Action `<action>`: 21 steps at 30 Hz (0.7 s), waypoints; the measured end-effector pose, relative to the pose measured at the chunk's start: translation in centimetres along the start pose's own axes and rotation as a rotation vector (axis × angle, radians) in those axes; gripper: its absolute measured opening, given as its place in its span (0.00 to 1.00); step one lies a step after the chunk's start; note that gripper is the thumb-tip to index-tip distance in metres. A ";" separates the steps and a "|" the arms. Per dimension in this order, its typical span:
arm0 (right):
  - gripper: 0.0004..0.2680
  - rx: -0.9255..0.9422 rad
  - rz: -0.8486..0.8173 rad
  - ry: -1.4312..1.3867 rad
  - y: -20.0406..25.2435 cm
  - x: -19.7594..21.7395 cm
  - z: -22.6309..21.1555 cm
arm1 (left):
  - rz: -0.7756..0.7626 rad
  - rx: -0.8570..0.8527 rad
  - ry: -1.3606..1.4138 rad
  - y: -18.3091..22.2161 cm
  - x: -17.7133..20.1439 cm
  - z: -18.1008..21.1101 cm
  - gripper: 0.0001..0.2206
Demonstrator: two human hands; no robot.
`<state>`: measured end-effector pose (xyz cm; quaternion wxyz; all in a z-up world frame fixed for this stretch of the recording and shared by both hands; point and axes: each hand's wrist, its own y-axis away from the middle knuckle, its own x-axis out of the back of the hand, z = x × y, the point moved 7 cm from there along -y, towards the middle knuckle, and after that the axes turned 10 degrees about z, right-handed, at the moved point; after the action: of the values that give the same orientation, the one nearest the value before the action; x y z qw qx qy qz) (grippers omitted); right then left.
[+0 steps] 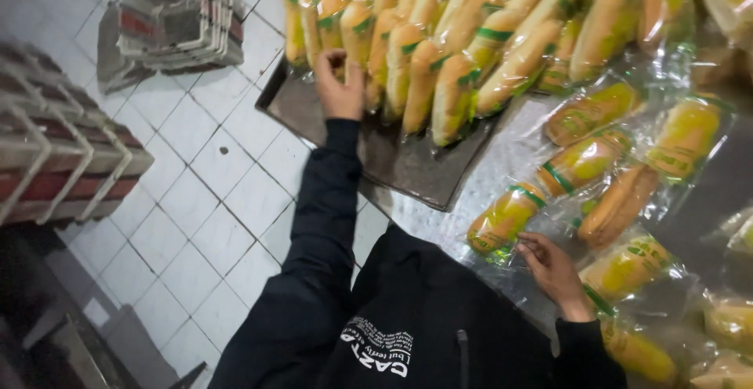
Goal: Organizing and packing individually wrapped bread rolls into a metal tray, including folding the plastic packaging ends.
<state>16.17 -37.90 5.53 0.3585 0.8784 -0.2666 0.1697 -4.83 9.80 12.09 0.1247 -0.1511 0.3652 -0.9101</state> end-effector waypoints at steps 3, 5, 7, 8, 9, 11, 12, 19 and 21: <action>0.15 -0.087 -0.062 0.166 0.6 -0.1 -1.6 | -0.087 0.148 0.055 -2.6 0.9 -7.5 0.06; 0.14 -0.091 -0.077 0.204 0.9 -0.3 -2.1 | -0.698 0.010 -0.227 -0.6 -3.0 -13.8 0.22; 0.12 -0.050 -0.082 0.208 -0.2 -0.4 -0.3 | -0.747 0.041 -0.216 2.4 -5.4 -19.8 0.21; 0.11 -0.010 -0.083 0.208 -0.9 -0.6 0.4 | -0.797 0.067 -0.201 3.9 -6.6 -23.0 0.22; 0.11 0.005 -0.097 0.210 -0.3 -1.0 -0.4 | -0.784 0.069 -0.218 5.1 -2.4 -19.1 0.22; 0.13 -0.061 -0.045 0.234 0.8 -0.5 -0.9 | -0.722 0.323 -0.448 3.5 -3.0 -8.1 0.47; 0.13 -0.064 -0.030 0.226 0.0 -0.8 -0.4 | -0.728 0.311 -0.435 4.3 -4.3 -9.7 0.47; 0.12 -0.010 0.053 0.141 0.8 -1.1 1.8 | -0.412 0.155 -0.486 6.3 -5.2 -7.8 0.37; 0.12 0.017 0.140 0.073 0.6 -0.8 0.8 | -0.257 0.080 -0.422 5.0 -3.5 -2.0 0.36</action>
<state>15.31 -38.53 4.94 0.3477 0.8538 -0.3127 0.2288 -1.69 8.72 6.58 0.0874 -0.3780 0.2724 -0.8805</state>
